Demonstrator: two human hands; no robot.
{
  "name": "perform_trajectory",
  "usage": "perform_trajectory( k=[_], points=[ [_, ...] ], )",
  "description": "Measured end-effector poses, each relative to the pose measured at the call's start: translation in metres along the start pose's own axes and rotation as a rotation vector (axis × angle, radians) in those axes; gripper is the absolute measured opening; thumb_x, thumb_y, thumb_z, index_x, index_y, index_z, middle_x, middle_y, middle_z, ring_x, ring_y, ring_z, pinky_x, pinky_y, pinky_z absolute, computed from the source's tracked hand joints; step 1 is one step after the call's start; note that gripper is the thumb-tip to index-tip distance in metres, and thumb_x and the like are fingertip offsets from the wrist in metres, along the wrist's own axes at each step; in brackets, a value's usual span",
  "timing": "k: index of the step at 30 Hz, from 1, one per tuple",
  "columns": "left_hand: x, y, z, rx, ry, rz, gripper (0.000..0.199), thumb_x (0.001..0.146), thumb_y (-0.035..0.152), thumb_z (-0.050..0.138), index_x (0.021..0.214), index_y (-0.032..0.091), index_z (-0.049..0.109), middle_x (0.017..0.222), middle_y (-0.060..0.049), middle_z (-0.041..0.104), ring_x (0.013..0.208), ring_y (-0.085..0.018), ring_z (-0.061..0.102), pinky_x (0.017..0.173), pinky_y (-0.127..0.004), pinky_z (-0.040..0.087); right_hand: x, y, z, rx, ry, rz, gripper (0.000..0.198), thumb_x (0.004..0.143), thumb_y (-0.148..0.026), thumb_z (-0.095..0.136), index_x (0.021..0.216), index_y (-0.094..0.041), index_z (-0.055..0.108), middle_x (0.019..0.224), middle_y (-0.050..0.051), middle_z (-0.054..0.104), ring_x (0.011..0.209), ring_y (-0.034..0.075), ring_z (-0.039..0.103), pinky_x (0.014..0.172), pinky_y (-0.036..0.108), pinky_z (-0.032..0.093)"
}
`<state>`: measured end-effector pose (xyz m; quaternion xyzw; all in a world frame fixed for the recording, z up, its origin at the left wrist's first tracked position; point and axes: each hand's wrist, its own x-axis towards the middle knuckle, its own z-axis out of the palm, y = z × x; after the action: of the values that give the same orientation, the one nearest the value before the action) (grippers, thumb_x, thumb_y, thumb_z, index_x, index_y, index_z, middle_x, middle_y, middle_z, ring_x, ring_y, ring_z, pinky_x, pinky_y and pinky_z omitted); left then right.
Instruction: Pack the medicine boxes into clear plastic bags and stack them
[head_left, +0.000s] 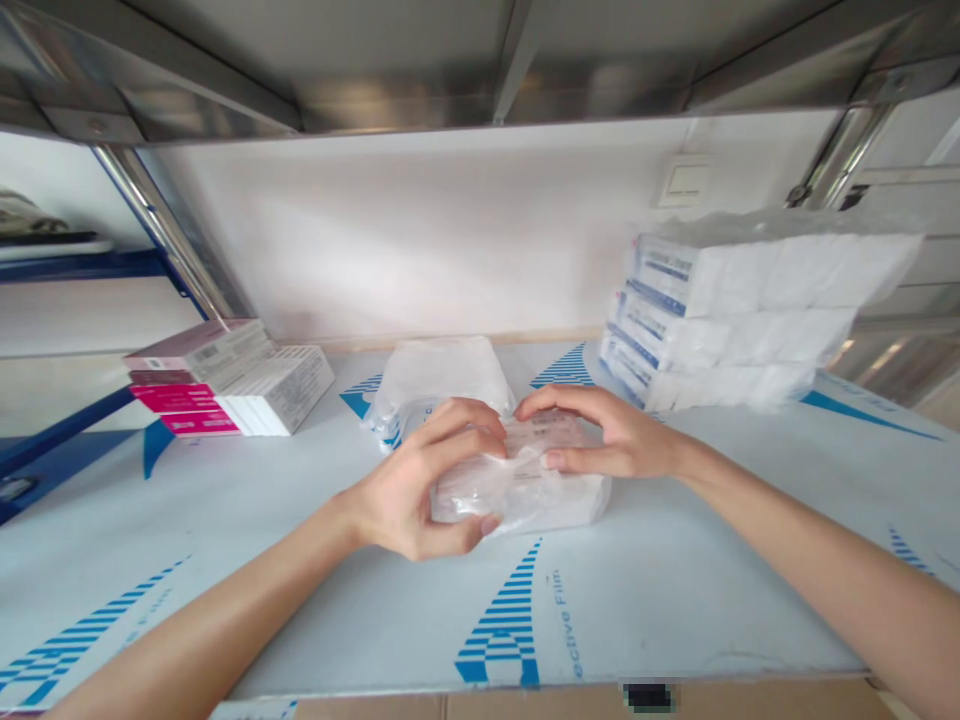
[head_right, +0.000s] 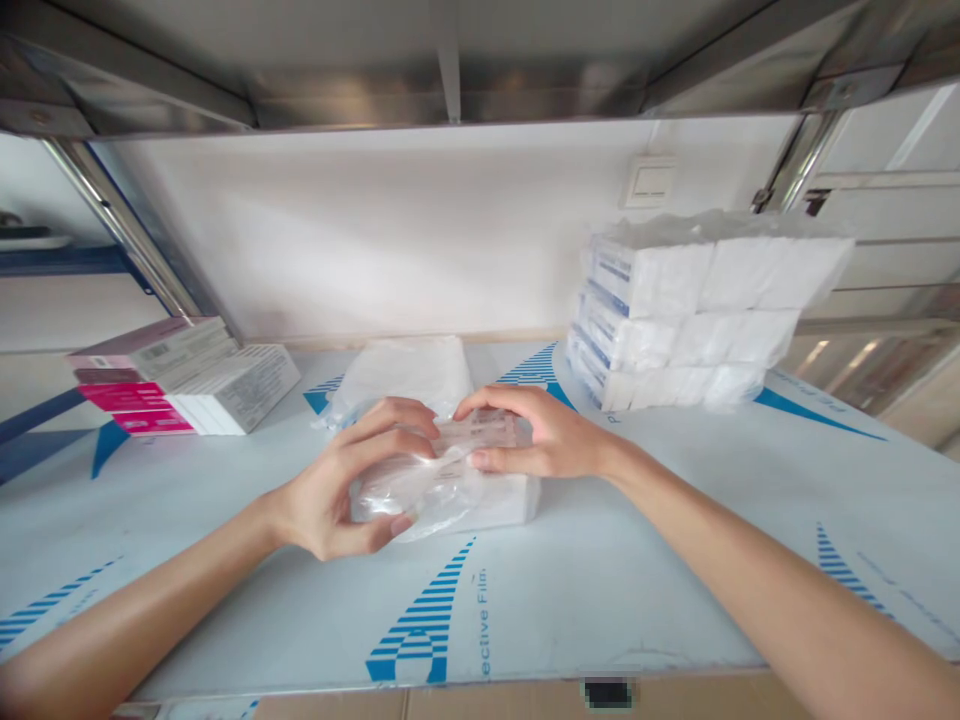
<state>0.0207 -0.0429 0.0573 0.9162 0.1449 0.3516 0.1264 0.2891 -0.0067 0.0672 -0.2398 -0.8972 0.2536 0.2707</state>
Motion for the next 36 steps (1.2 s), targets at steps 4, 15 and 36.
perform_trajectory(
  k=[4,15,36],
  points=[
    [0.002,0.01,-0.002,-0.048,0.08,-0.04,0.022,0.074,0.018,0.069,0.091,0.019,0.055,0.097,-0.008,0.062,0.105,-0.025,0.056,0.1,-0.049,0.047,-0.005,-0.002,0.0,-0.072,0.0,-0.109,0.033,0.095,-0.026,0.059,0.127,-0.025,0.065,0.135,0.008,0.063,0.124,0.024,0.058,0.105,0.045,0.042],
    [0.006,0.033,-0.036,-0.345,0.016,-0.27,0.037,0.093,0.023,0.057,0.06,0.02,0.042,0.055,0.002,0.058,0.056,-0.012,0.058,0.06,-0.028,0.049,-0.006,-0.034,0.002,0.056,0.091,-0.18,0.019,0.079,-0.004,0.055,0.076,-0.022,0.058,0.108,0.006,0.075,0.119,0.026,0.059,0.101,0.048,0.044],
    [0.013,0.052,-0.047,-0.135,-0.363,-0.17,0.017,0.093,0.016,0.062,0.077,0.02,0.067,0.088,-0.006,0.072,0.081,-0.016,0.068,0.072,-0.028,0.055,-0.021,-0.088,-0.006,0.279,-0.162,-0.07,0.042,0.099,-0.048,0.044,0.066,-0.023,0.055,0.075,0.002,0.065,0.065,0.016,0.061,0.069,0.033,0.05]
  ],
)
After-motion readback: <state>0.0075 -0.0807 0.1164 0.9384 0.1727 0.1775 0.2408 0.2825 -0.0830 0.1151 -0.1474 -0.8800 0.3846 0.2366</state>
